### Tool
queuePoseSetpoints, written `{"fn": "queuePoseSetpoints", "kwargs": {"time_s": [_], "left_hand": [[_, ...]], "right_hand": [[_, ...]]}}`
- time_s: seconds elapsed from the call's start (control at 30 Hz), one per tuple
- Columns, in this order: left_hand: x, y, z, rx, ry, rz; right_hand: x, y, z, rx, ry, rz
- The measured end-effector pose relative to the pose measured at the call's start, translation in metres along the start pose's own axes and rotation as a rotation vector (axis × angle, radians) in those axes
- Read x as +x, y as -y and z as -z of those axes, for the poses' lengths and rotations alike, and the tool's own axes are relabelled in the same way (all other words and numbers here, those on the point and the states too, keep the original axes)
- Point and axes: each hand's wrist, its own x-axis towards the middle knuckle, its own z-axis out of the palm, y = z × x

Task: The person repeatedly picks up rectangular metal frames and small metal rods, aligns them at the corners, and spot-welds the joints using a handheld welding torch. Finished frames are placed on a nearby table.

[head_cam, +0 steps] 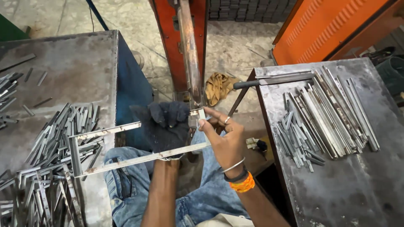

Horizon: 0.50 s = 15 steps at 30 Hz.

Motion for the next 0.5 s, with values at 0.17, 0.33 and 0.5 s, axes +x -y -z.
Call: {"fn": "queuePoseSetpoints", "kwargs": {"time_s": [0.17, 0.33, 0.5], "left_hand": [[0.011, -0.004, -0.001, 0.021, -0.019, 0.024], [0.016, -0.008, 0.002, 0.108, -0.018, 0.041], [0.019, -0.009, 0.004, 0.055, -0.064, 0.064]], "right_hand": [[0.009, -0.003, -0.004, 0.016, 0.008, 0.032], [0.016, -0.005, -0.004, -0.038, 0.017, 0.046], [0.018, -0.007, -0.006, -0.017, 0.008, 0.04]]}}
